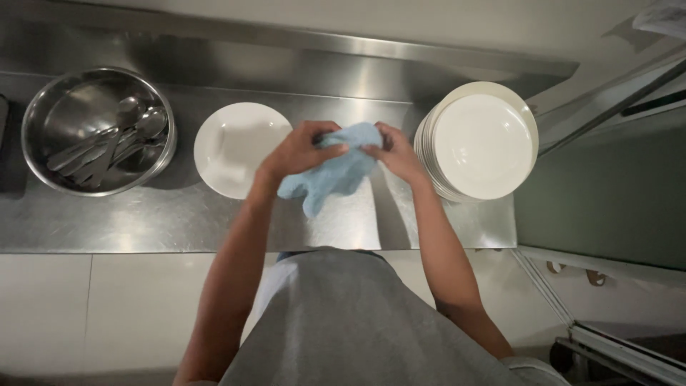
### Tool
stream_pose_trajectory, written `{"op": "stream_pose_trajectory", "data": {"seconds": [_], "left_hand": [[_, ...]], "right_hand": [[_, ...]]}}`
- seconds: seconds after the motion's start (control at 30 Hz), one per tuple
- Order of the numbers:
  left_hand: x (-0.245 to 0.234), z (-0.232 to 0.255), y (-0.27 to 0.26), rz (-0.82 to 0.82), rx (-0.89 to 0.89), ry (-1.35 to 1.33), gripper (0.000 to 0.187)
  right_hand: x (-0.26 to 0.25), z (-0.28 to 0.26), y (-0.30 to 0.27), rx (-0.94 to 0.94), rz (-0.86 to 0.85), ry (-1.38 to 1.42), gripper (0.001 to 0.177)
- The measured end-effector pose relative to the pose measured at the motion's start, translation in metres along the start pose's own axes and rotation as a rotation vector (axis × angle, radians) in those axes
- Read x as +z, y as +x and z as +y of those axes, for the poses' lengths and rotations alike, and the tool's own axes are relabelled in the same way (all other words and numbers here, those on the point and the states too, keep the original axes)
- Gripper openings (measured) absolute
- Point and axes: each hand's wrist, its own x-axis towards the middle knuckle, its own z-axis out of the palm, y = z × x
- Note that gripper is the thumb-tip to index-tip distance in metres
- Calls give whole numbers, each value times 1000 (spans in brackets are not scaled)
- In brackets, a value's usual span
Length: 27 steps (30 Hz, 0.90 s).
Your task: Drying white plates with a blue cloth and stacking them on a stainless steel counter.
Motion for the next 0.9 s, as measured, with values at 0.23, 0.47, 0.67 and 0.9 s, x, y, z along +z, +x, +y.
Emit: {"op": "stream_pose_trajectory", "data": {"seconds": [0.23,0.47,0.67,0.9], "left_hand": [[-24,-36,-10,-156,-450,571,61],[-33,-113,-23,-50,-302,-504,58],[-15,-119,-21,267,-495,-1149,56],[-4,-112,-16,224,-475,-890,68]], "right_hand": [[-4,39,14,-88,213,208,34],[-19,55,15,28,257,620,41],[-13,44,6,326,228,656,52],[-6,53,7,347,158,656,63]]}}
